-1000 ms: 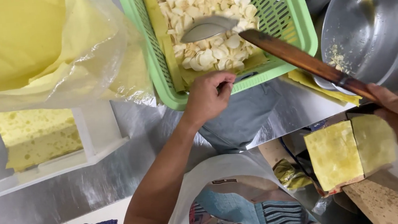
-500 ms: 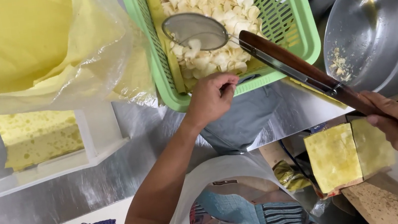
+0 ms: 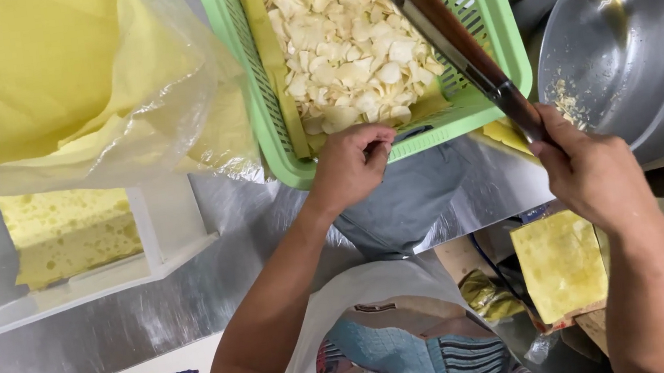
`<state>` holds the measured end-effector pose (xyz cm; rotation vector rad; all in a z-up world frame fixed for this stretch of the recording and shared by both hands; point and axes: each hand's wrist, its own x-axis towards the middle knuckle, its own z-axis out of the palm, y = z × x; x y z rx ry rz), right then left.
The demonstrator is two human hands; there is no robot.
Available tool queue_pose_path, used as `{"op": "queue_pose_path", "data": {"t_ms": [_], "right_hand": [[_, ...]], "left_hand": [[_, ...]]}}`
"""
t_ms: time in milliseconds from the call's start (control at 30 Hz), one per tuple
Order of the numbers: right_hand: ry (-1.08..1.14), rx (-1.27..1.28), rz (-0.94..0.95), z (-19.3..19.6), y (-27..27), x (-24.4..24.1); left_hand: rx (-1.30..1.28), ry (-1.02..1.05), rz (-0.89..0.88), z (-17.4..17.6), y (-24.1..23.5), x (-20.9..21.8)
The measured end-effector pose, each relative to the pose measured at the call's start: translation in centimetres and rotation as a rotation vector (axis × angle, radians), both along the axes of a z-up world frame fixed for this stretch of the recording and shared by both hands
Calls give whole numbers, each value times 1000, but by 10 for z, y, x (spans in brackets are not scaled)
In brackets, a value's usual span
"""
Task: The person stirs a dark liquid in a deep fryer with a ladle, then transfers sliced white pieces from a metal strainer into a green basket. They then move white slices from a pink basket into a metal bowl on a scale, and place the empty pink basket under a shelf.
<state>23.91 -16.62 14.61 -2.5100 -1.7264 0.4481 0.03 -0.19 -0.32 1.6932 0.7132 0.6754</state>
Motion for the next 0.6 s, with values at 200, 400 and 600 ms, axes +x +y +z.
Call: {"op": "queue_pose_path", "data": {"t_ms": [200, 400, 600], "right_hand": [[-104, -134, 14, 4, 9, -21], [-29, 63, -20, -19, 17, -19], [-75, -61, -138, -35, 41, -36]], "left_hand": [[27, 8, -24, 4, 2, 0], [22, 15, -16, 4, 2, 0], [40, -62, 49, -2, -2, 2]]}}
